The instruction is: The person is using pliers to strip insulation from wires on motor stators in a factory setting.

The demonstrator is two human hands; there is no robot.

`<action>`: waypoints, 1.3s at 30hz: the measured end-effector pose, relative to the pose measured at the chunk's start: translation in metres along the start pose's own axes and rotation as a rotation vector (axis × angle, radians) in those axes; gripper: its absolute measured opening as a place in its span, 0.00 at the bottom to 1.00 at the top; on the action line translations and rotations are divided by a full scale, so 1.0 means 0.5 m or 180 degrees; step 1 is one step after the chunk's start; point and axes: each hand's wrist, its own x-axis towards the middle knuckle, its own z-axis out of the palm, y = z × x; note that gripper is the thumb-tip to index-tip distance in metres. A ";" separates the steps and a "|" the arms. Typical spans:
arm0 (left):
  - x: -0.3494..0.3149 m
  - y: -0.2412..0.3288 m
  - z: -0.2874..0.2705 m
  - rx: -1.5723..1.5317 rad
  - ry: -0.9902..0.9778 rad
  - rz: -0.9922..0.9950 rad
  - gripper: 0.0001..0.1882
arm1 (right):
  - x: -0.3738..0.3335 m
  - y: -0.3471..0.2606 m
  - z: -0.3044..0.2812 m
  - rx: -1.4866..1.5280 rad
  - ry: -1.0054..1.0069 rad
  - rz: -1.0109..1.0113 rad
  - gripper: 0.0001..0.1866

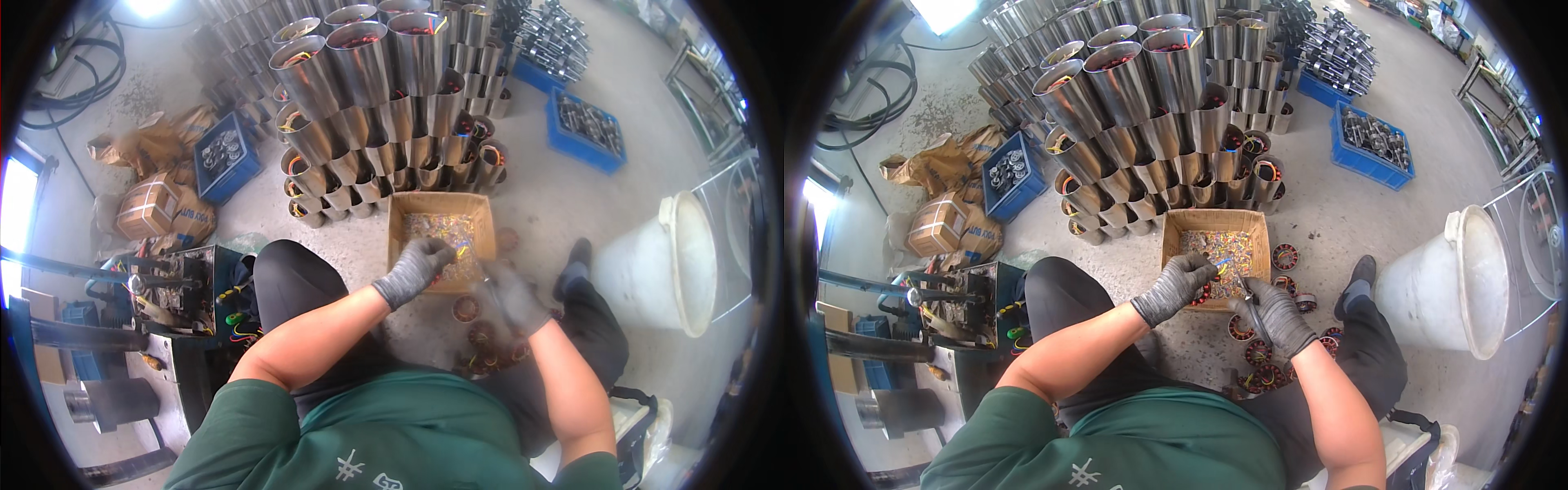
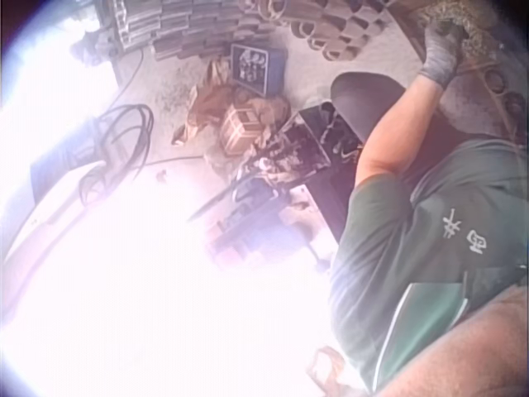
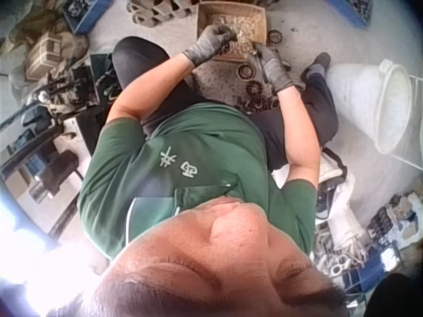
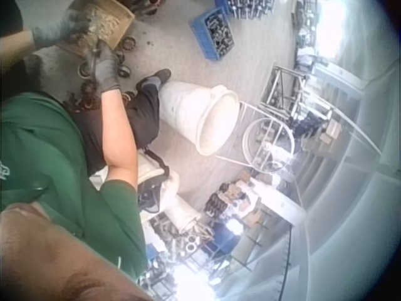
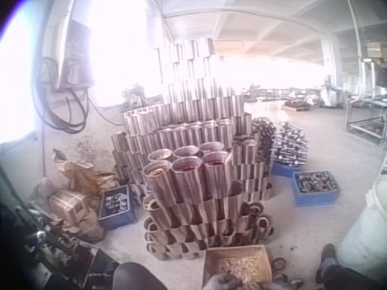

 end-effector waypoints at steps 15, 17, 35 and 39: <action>-0.022 0.025 -0.009 -0.0026 -0.0029 -0.0085 0.16 | -0.021 -0.065 0.004 0.1496 0.0107 0.1147 0.20; -0.024 0.025 -0.004 0.0247 -0.0024 -0.0190 0.17 | -0.029 -0.083 0.015 0.1231 0.0037 0.1052 0.21; -0.250 0.215 -0.209 -0.0404 0.1067 0.2265 0.14 | 0.018 0.067 -0.035 0.1098 0.0586 0.0082 0.21; -0.421 0.207 -0.318 -0.0220 0.1601 0.2005 0.15 | -0.033 0.003 -0.055 0.1072 0.0752 0.0521 0.23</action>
